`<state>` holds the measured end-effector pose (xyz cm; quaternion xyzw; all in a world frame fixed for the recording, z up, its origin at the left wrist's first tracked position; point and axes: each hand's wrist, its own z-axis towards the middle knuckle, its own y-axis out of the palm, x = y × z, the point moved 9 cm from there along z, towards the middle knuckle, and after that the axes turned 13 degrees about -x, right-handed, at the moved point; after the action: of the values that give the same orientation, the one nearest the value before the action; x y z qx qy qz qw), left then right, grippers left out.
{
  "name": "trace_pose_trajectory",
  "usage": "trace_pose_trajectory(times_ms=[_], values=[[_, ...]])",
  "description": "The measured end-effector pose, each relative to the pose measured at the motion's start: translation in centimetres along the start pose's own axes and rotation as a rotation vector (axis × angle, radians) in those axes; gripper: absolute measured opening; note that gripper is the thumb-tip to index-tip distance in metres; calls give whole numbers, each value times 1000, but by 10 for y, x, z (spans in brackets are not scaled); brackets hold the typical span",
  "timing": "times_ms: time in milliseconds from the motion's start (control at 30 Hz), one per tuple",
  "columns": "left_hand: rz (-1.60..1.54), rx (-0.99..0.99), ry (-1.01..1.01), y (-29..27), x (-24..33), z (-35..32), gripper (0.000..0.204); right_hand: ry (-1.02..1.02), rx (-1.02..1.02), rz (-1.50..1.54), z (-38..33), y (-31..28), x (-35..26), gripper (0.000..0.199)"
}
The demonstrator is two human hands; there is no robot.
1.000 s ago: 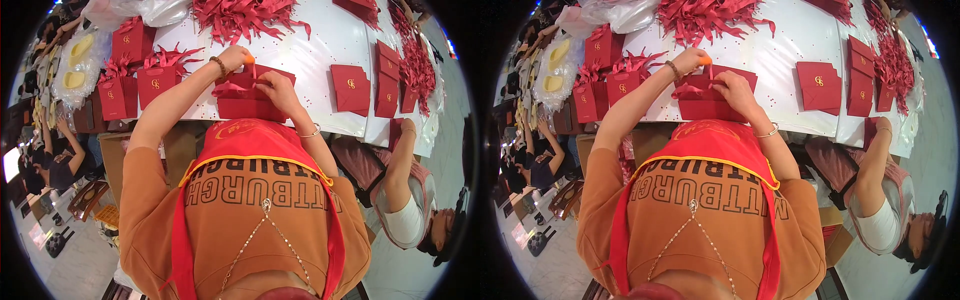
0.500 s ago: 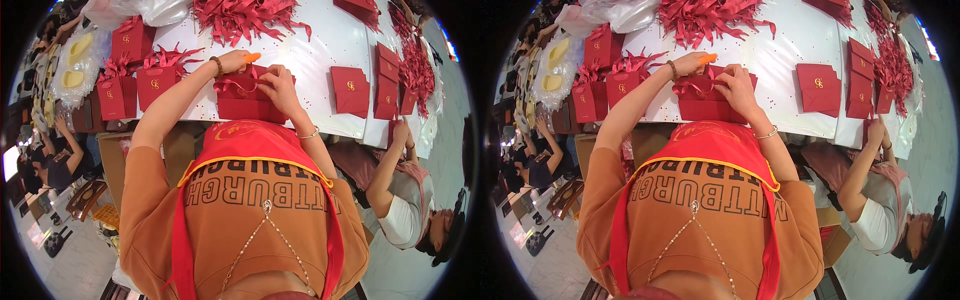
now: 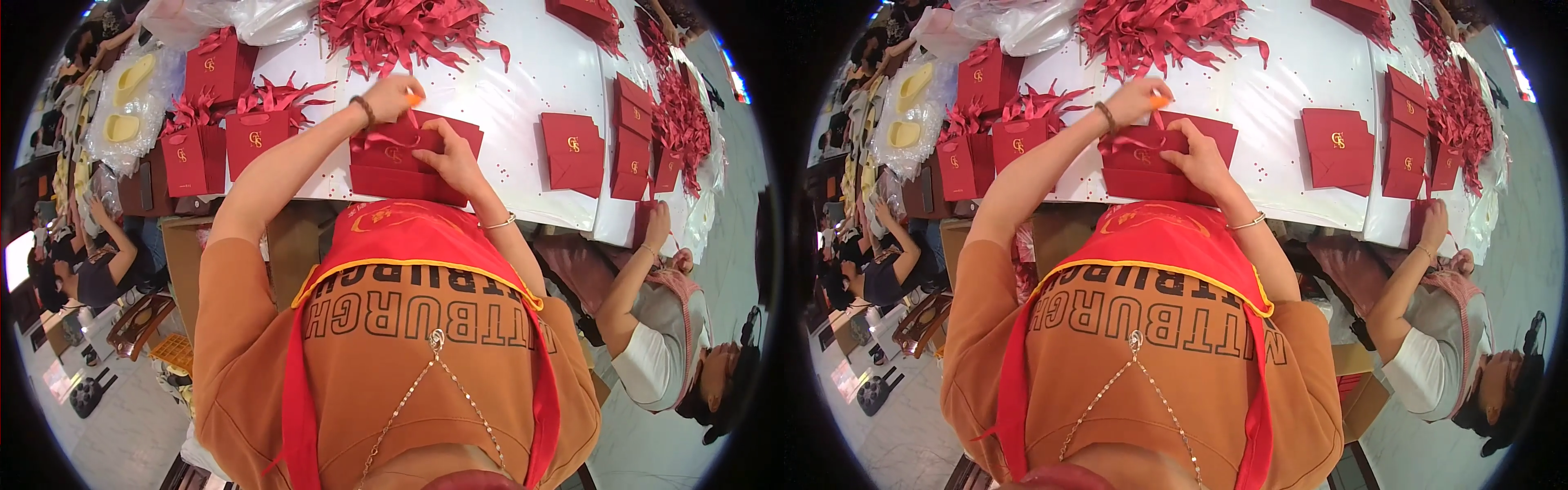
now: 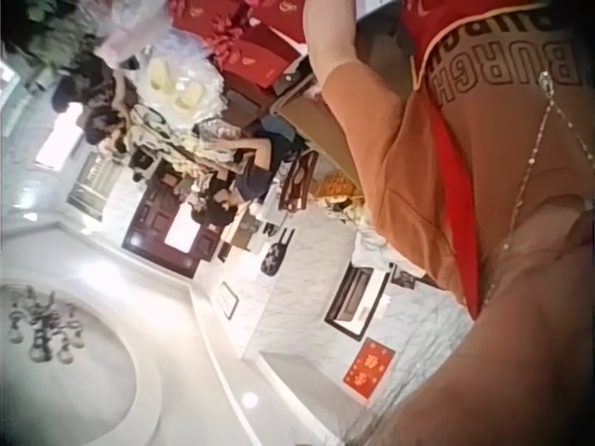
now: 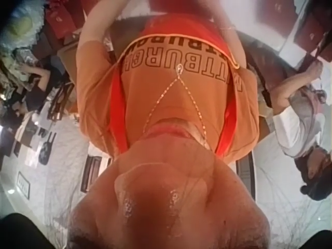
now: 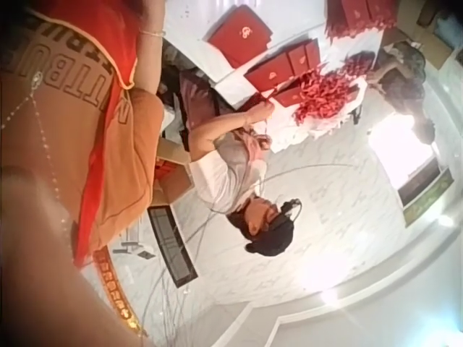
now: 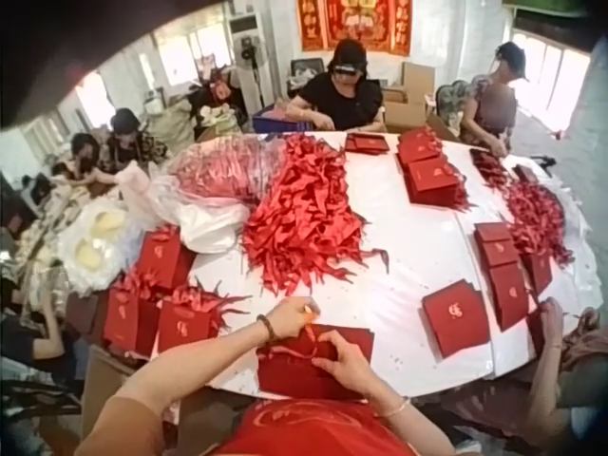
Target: Tying red ribbons onto small red gift boxes or envelopes.
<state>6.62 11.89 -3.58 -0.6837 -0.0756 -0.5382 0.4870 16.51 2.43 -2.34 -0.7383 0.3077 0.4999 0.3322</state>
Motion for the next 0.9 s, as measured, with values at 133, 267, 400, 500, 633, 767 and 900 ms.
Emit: trace_pose_trajectory(times_ms=[133,267,400,500,633,767,900], values=[[-257,39,-494,-52,-14,11,15,-81,-39,-35,-5,1,-2,34],[-541,85,-348,-58,-13,14,24,-20,-71,26,-1,-2,4,34],[-1393,65,-85,-31,-34,-9,35,-181,11,539,-3,-13,-8,31],[-1528,-21,-242,29,9,-44,41,-213,0,644,0,-12,-15,30],[-1724,132,-442,72,9,-67,44,-86,18,296,2,-17,-19,27],[-1182,377,-536,47,-15,-65,49,-174,375,435,-3,-58,8,26],[-536,261,-556,27,-23,-68,56,-141,314,510,-10,-53,12,29]])
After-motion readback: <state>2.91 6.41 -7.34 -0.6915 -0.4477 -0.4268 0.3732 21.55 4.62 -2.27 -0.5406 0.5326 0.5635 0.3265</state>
